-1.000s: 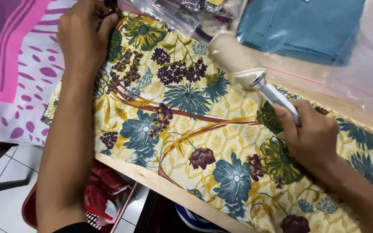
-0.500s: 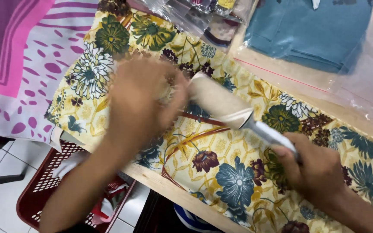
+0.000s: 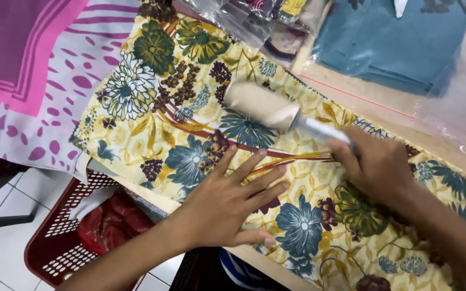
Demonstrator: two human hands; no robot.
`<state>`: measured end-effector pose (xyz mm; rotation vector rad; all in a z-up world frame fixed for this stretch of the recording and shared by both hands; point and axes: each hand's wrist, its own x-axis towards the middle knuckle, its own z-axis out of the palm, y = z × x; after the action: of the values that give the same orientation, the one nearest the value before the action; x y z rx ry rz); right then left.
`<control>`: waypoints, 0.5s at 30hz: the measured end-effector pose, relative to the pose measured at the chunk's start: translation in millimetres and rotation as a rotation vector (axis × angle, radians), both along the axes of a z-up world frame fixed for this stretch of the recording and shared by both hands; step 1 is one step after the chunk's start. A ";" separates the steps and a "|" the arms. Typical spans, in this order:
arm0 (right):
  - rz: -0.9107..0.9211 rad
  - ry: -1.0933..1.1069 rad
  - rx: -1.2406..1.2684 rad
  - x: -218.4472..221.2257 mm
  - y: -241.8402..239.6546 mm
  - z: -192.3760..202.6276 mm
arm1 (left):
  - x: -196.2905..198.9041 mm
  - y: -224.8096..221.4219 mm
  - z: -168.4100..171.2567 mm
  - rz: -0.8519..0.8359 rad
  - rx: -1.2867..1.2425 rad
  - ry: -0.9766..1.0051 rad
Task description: Using a lint roller to remove lint and debris from a floral patterned scarf
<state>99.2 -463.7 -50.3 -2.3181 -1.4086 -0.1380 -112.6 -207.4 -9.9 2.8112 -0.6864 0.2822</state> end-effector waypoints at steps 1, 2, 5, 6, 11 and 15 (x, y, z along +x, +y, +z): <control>-0.001 0.000 0.001 3.6 3.6 1.0 | -0.2 -0.5 -0.8 -0.001 0.001 0.000; -0.113 0.013 -0.005 7.0 7.2 2.1 | -0.8 -0.9 -1.6 0.004 0.019 0.020; -0.255 -0.004 0.045 2.8 13.8 10.8 | -2.1 -1.3 -0.5 0.015 0.014 0.018; -0.289 -0.033 0.096 -1.0 15.0 14.6 | -2.3 -1.4 0.4 0.016 -0.013 -0.002; -0.232 0.052 0.098 -16.9 14.2 19.2 | -2.0 -2.1 1.8 0.010 0.006 -0.005; -0.189 -0.040 0.144 -35.6 10.6 21.8 | -3.0 -1.4 -2.5 0.009 0.000 0.007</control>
<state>63.6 -453.0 -28.5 -2.3356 -1.1551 -0.3319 -115.6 -208.9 -12.3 2.8146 -0.6723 0.2739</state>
